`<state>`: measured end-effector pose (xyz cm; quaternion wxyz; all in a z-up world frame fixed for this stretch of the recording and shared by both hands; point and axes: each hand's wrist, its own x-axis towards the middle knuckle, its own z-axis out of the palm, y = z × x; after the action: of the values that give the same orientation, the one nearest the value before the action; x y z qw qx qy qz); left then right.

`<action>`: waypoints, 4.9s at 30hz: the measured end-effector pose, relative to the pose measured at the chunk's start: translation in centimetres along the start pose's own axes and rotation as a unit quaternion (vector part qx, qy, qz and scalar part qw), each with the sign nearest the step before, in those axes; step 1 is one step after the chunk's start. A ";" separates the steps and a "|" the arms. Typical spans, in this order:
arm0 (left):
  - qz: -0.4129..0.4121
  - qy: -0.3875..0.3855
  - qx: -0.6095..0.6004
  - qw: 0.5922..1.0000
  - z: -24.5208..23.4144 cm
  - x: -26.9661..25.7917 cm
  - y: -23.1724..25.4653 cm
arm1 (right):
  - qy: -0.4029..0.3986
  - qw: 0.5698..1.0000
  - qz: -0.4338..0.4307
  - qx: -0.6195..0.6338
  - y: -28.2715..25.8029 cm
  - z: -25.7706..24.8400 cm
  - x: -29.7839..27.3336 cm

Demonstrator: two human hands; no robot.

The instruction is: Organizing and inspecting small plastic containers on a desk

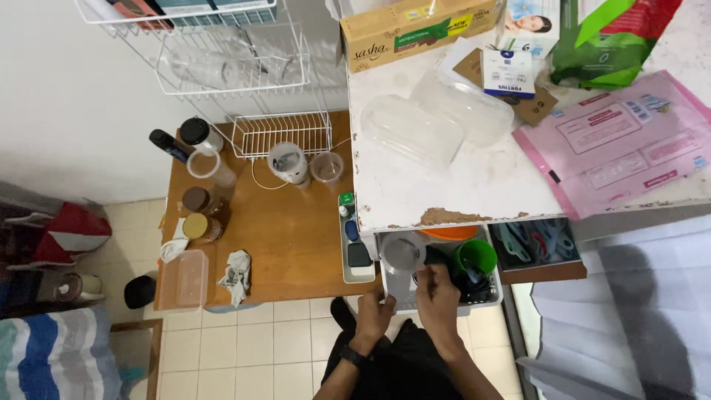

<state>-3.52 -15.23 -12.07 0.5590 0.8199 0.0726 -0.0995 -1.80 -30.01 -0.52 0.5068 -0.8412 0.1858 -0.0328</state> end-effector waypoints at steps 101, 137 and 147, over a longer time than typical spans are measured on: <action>0.019 0.071 -0.183 0.980 -22.4 21.3 6.4 | 0.101 0.993 -0.054 -0.024 -9.9 25.8 14.2; -0.067 -0.064 -0.080 0.992 -18.4 9.4 0.6 | -0.215 0.963 0.078 -0.145 -4.5 13.1 -3.0; -0.046 -0.010 -0.102 0.994 -7.4 -1.0 9.9 | 0.042 0.993 -0.041 -0.104 1.5 0.1 -2.4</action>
<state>-1.59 -11.93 -0.26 0.6350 0.7537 0.1142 -0.1251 -4.47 -29.71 -1.50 0.4067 -0.8940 0.1746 -0.0695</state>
